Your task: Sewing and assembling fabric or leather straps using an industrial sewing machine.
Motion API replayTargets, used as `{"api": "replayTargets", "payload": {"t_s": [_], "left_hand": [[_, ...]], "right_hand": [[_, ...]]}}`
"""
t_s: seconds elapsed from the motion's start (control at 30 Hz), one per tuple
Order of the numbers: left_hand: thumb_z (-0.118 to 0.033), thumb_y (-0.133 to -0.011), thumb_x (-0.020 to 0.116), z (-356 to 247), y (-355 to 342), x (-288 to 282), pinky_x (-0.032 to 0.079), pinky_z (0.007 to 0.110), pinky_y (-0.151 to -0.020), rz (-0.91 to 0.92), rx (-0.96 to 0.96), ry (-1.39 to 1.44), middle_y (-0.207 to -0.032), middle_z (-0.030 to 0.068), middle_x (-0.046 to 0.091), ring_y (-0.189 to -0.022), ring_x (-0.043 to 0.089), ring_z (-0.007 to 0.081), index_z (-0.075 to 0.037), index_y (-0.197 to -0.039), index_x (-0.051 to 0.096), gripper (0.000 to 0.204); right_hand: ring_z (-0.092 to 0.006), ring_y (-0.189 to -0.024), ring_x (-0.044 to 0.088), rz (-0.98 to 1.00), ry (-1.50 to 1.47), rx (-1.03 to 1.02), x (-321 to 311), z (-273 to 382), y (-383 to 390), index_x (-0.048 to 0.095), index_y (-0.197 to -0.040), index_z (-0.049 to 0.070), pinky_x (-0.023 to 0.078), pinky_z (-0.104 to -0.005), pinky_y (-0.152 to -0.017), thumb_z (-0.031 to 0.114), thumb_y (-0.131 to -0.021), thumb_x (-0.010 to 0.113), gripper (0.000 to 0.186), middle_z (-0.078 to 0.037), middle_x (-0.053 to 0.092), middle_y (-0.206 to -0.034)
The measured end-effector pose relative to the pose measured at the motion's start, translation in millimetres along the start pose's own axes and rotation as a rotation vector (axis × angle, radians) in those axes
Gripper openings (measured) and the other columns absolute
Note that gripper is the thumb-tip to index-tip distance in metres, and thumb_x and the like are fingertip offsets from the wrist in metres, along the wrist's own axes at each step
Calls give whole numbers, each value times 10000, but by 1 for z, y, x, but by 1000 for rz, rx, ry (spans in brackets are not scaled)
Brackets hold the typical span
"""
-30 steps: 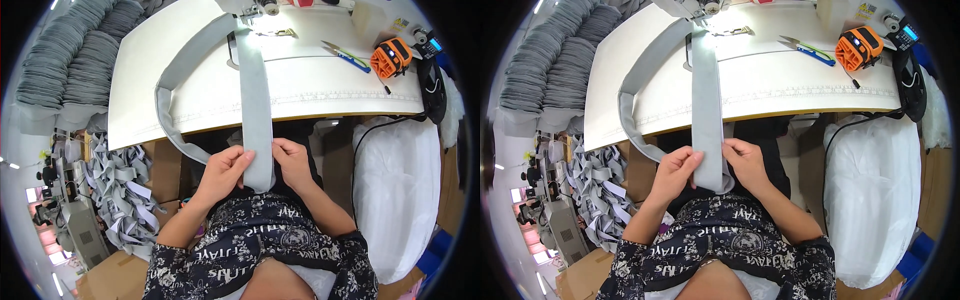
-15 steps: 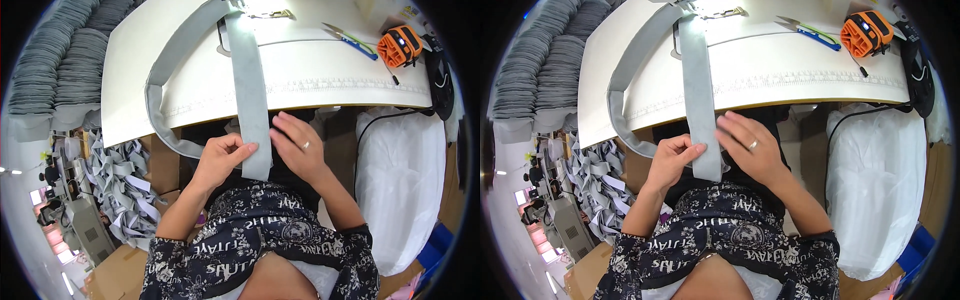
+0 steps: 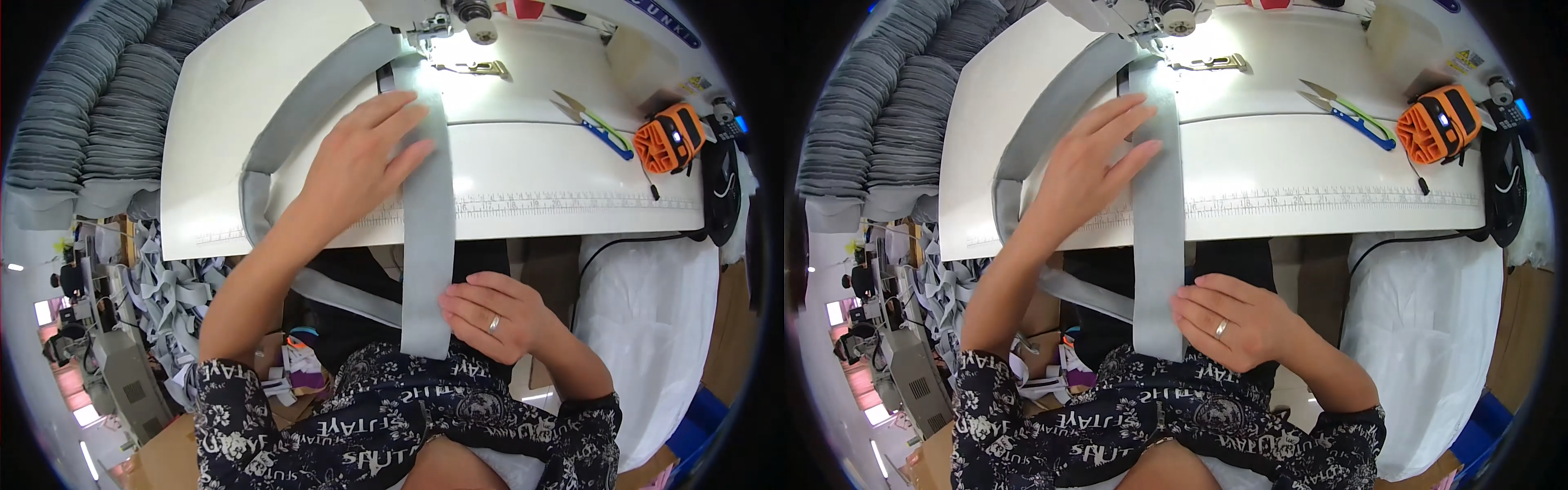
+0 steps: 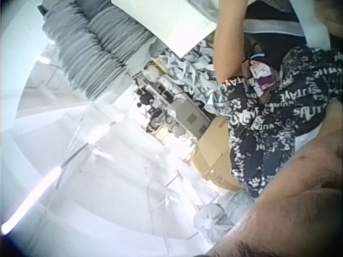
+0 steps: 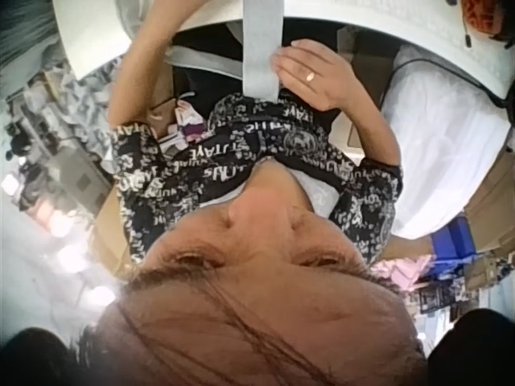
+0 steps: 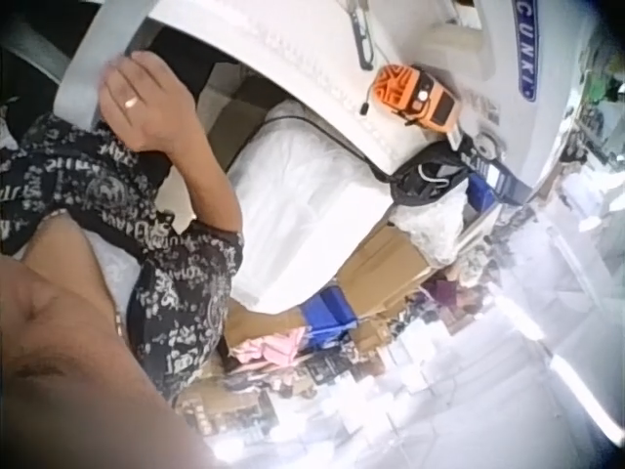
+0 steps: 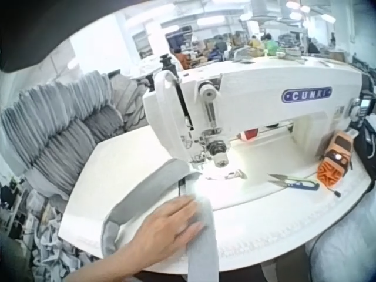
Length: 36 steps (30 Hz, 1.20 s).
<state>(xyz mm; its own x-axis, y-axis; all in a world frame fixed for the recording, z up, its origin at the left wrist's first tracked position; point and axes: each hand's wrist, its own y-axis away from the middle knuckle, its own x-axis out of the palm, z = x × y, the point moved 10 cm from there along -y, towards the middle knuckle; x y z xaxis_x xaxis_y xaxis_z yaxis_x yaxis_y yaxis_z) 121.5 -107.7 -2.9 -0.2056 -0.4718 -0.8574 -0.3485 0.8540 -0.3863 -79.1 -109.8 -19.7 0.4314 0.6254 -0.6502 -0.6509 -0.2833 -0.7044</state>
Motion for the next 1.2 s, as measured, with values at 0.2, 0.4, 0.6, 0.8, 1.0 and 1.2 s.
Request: {"api": "replayTargets", "payload": {"t_s": [0.2, 0.4, 0.6, 0.8, 1.0, 1.2], "left_hand": [[-296, -876, 691, 11, -16, 24, 386, 439, -1063, 105, 50, -135, -1247, 137, 623, -1215, 545, 317, -50, -1169, 644, 385], [-301, -876, 690, 30, -36, 22, 383, 452, -1061, 61, 42, -163, -1252, 138, 622, -1218, 548, 312, -46, -1157, 653, 382], [-274, -862, 702, -10, 3, 21, 366, 461, -1068, 214, 1, -111, -1282, 125, 607, -1255, 520, 299, -65, -1199, 642, 401], [-261, -857, 705, -4, -5, 25, 333, 488, -1085, 212, -13, -160, -1311, 103, 586, -1296, 484, 291, -82, -1246, 614, 438], [-357, -903, 640, 28, -29, 29, 328, 544, -1075, 143, 4, -179, -1252, 91, 615, -1276, 498, 285, -93, -1184, 605, 387], [-342, -910, 640, 55, -49, 28, 405, 461, -1026, 64, 40, -116, -1268, 128, 618, -1220, 550, 294, -67, -1178, 614, 385]], "right_hand": [[-239, -918, 678, 63, -31, -6, -1, -4, 1, 681, -866, -24, 545, -358, -871, 59, -751, 644, 147, -126, 693, -954], [-248, -957, 671, 60, 69, 20, -3, -29, -11, 685, -886, -26, 539, -356, -897, 72, -748, 632, 177, -135, 695, -981], [-258, -967, 664, 90, 56, 4, 1, -35, -16, 678, -910, -47, 528, -382, -935, 94, -737, 612, 232, -140, 690, -991], [-232, -950, 672, 158, 112, 77, -3, -62, -40, 680, -886, -11, 535, -391, -910, 70, -717, 651, 190, -106, 693, -964], [-257, -928, 639, 148, 165, 31, 0, -102, -60, 641, -844, -42, 504, -426, -955, 91, -675, 593, 221, -125, 661, -916], [-260, -961, 637, 124, 254, 90, 4, -134, -67, 664, -905, 1, 494, -388, -926, 76, -717, 616, 209, -83, 689, -974]]}}
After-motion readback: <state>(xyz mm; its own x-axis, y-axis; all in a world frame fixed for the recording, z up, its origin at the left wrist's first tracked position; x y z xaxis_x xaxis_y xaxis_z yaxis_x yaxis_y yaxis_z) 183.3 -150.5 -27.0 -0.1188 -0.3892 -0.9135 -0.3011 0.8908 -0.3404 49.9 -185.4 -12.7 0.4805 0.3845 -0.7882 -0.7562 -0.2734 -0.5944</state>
